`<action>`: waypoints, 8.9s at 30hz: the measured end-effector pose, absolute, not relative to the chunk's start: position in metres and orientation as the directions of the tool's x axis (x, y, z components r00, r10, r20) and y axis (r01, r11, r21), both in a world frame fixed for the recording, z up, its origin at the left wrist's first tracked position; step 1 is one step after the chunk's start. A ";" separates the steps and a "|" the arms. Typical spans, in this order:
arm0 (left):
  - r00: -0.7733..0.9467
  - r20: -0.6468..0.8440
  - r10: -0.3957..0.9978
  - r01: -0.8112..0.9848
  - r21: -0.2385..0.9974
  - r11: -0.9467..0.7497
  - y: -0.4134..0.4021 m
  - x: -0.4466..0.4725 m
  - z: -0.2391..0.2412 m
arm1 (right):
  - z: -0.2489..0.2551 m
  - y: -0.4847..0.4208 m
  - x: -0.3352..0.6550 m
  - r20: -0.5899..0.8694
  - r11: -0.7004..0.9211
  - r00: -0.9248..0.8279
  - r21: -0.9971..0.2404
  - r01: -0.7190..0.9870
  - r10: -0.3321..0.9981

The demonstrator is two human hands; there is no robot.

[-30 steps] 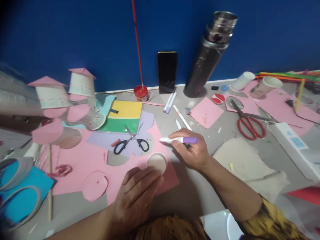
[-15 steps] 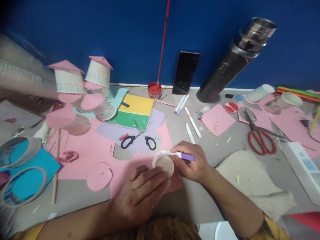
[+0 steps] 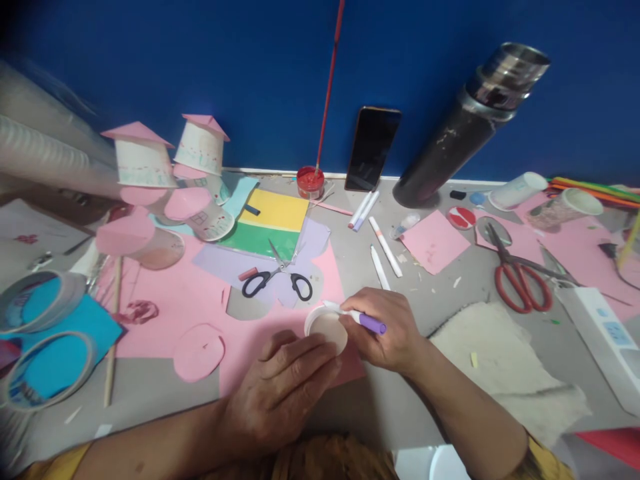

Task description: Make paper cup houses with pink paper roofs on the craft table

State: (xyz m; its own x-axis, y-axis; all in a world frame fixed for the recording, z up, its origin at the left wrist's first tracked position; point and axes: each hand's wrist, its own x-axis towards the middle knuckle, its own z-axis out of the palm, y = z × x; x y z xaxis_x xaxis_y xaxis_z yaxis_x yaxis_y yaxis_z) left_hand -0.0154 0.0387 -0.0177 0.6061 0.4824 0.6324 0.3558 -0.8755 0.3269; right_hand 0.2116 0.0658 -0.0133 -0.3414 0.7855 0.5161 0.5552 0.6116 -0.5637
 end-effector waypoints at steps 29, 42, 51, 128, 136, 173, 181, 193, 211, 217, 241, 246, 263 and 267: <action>0.622 0.590 0.515 0.307 0.421 -0.853 0.038 -0.016 -0.026 | -0.012 0.069 0.220 0.520 0.547 -0.217 -0.647 0.531 0.826; 0.631 0.572 0.523 0.316 0.426 -0.848 0.036 -0.017 -0.026 | -0.018 0.068 0.219 0.472 0.520 -0.230 -0.700 0.489 0.851; 0.625 0.583 0.519 0.306 0.430 -0.850 0.035 -0.016 -0.029 | -0.015 0.069 0.219 0.512 0.554 -0.234 -0.671 0.493 0.827; 0.646 0.552 0.528 0.341 0.410 -0.846 0.037 -0.017 -0.025 | -0.013 0.069 0.224 0.540 0.536 -0.201 -0.584 0.610 0.817; 0.637 0.566 0.523 0.376 0.364 -0.852 0.038 -0.019 -0.028 | -0.012 0.071 0.229 0.599 0.536 -0.185 -0.483 0.692 0.779; 0.670 0.597 0.440 0.342 0.278 -0.898 0.040 -0.014 -0.026 | -0.008 0.070 0.227 0.367 0.307 -0.071 -0.642 0.702 0.928; 0.668 0.592 0.451 0.356 0.279 -0.892 0.040 -0.012 -0.024 | -0.007 0.073 0.230 0.344 0.276 -0.042 -0.667 0.692 0.938; 0.660 0.597 0.455 0.381 0.255 -0.889 0.047 -0.016 -0.014 | -0.002 0.080 0.243 0.431 0.329 0.055 -0.759 0.562 0.901; 0.735 0.215 0.642 0.671 -0.102 -0.734 -0.016 0.034 0.024 | 0.068 0.049 0.215 0.343 0.187 0.087 -0.689 0.700 0.935; 0.678 0.298 0.672 0.714 -0.051 -0.698 -0.026 0.035 0.017 | 0.065 0.066 0.179 0.324 0.252 -0.077 -0.543 0.801 0.943; 0.614 0.439 0.656 0.692 0.100 -0.715 -0.016 0.022 0.002 | 0.009 0.069 0.173 0.546 0.364 0.195 -0.744 0.560 0.815; 0.620 0.357 0.699 0.699 0.155 -0.698 -0.005 0.016 0.008 | 0.004 0.064 0.194 0.342 0.300 -0.020 -0.792 0.531 0.939; 0.578 0.379 0.722 0.514 0.518 -0.684 0.034 0.002 0.021 | -0.004 0.054 0.218 0.293 0.391 -0.393 -0.899 0.197 0.872; 0.586 0.512 0.628 0.487 0.396 -0.778 0.037 -0.001 0.008 | -0.006 0.059 0.226 0.407 0.406 0.081 -0.913 0.037 0.910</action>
State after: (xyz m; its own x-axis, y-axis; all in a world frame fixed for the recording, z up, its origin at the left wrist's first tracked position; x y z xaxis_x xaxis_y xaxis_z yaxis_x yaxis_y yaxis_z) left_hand -0.0011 0.0375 0.0084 0.5864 0.6276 0.5121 0.4869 -0.7784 0.3964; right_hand 0.2262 0.0587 -0.0056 0.0805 0.9097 0.4075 0.0368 0.4058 -0.9132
